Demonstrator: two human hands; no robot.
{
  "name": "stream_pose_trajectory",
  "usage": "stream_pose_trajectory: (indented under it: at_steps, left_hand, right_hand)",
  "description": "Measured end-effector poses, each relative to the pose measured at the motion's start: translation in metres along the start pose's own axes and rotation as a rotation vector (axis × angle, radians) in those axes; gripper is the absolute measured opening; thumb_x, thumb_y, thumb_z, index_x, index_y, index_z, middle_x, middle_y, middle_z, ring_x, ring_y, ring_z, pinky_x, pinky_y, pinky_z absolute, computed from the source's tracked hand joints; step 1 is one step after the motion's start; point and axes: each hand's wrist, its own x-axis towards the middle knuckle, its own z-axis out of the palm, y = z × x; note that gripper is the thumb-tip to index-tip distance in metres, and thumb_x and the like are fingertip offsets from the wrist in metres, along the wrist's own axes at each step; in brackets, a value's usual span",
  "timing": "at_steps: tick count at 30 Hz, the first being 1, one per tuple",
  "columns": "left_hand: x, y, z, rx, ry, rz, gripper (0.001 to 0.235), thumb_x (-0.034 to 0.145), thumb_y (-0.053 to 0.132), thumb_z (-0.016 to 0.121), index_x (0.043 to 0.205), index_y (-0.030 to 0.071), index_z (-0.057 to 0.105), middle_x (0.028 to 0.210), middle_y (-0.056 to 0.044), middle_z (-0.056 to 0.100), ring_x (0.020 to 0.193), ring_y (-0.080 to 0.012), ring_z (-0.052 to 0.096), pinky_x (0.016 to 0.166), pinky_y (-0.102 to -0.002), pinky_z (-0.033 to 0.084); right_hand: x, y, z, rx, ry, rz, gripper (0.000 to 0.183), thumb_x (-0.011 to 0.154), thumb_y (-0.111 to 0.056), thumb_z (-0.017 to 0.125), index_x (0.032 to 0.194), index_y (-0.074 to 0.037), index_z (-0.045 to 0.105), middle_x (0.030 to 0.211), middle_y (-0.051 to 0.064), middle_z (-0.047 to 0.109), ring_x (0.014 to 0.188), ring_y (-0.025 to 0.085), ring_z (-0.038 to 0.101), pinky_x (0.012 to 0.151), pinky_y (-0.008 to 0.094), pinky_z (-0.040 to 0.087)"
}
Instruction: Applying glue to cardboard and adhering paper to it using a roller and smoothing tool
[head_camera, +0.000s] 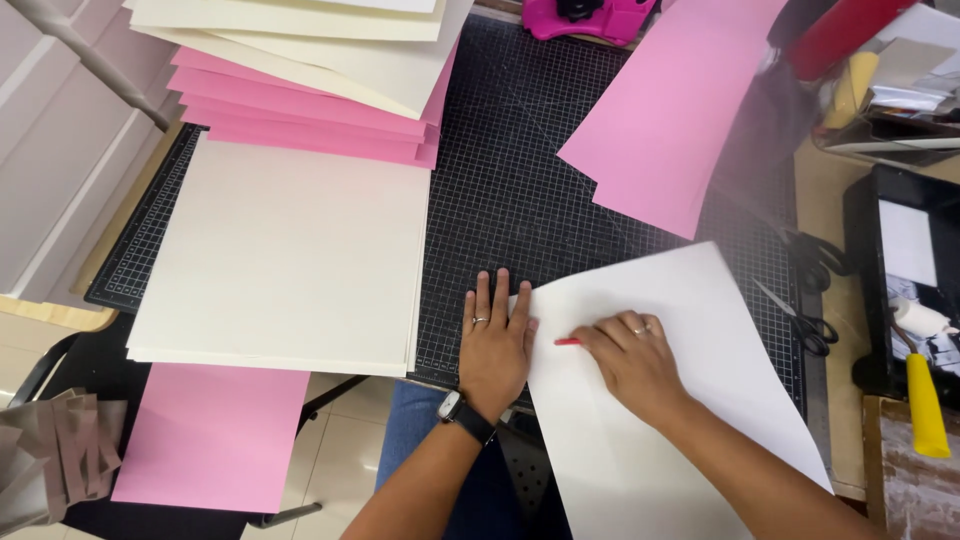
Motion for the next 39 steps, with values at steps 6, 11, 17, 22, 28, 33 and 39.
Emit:
stream_pose_trajectory:
  at_steps: [6,11,17,22,28,33,39]
  left_hand:
    - [-0.025,0.032,-0.073,-0.372,0.065,-0.072,0.053,0.102,0.023,0.058,0.151,0.006,0.046,0.157,-0.025,0.039,0.145,-0.0441,0.035,0.117,-0.055,0.029]
    - [-0.112,0.056,-0.064,-1.13,-0.126,-0.734,0.072,0.085,0.021,0.08,0.149,0.015,0.049,0.129,-0.009,0.068,0.117,-0.014,0.065,0.102,-0.027,0.052]
    - [-0.086,0.074,-0.039,-1.645,-0.258,-0.966,0.057,0.082,0.002,0.079,0.131,0.004,0.05,0.115,-0.019,0.079,0.1,-0.0213,0.075,0.088,-0.035,0.063]
    - [-0.022,0.05,-0.029,-1.311,-0.115,-0.648,0.064,0.088,-0.001,0.073,0.144,-0.006,0.043,0.114,-0.035,0.071,0.104,-0.0422,0.071,0.081,-0.045,0.062]
    - [0.047,0.01,-0.066,-1.042,-0.107,-0.679,0.068,0.092,0.008,0.071,0.153,0.004,0.042,0.121,-0.027,0.072,0.109,-0.0386,0.073,0.084,-0.042,0.061]
    - [0.051,-0.006,-0.047,-1.003,0.011,-0.69,0.076,0.095,0.003,0.067,0.161,0.006,0.029,0.135,-0.027,0.061,0.119,-0.0372,0.066,0.097,-0.043,0.057]
    - [0.058,-0.017,-0.06,-0.663,-0.151,-0.532,0.061,0.095,0.016,0.071,0.152,0.015,0.05,0.139,-0.02,0.061,0.129,-0.0358,0.061,0.108,-0.044,0.052]
  right_hand:
    - [0.023,0.017,-0.002,0.064,0.17,0.107,0.018,0.104,-0.023,0.058,0.118,-0.023,0.069,0.099,-0.005,0.063,0.093,0.021,0.057,0.087,0.038,0.04]
    - [-0.004,0.012,-0.036,0.2,0.216,0.346,0.024,0.108,-0.027,0.057,0.125,-0.016,0.069,0.106,-0.001,0.067,0.098,0.022,0.058,0.094,0.04,0.036]
    - [-0.052,-0.011,-0.09,0.55,0.127,0.995,0.041,0.099,-0.031,0.06,0.136,-0.012,0.063,0.133,0.002,0.068,0.117,0.015,0.062,0.093,0.027,0.048]
    - [-0.073,-0.003,-0.072,0.456,0.332,0.873,0.034,0.102,-0.014,0.069,0.132,-0.001,0.064,0.125,0.024,0.069,0.12,0.043,0.064,0.105,0.052,0.046]
    - [-0.01,-0.016,-0.055,0.38,0.311,0.604,0.028,0.095,-0.014,0.076,0.121,-0.005,0.072,0.114,0.014,0.075,0.109,0.037,0.069,0.102,0.046,0.049]
    - [0.013,-0.018,-0.025,0.21,0.212,0.365,0.027,0.097,-0.021,0.07,0.124,-0.021,0.071,0.1,-0.003,0.069,0.1,0.024,0.065,0.092,0.04,0.047]
    - [0.028,-0.013,0.025,-0.03,0.093,0.164,0.018,0.098,-0.024,0.065,0.115,-0.024,0.071,0.091,-0.003,0.064,0.097,0.023,0.062,0.088,0.042,0.044]
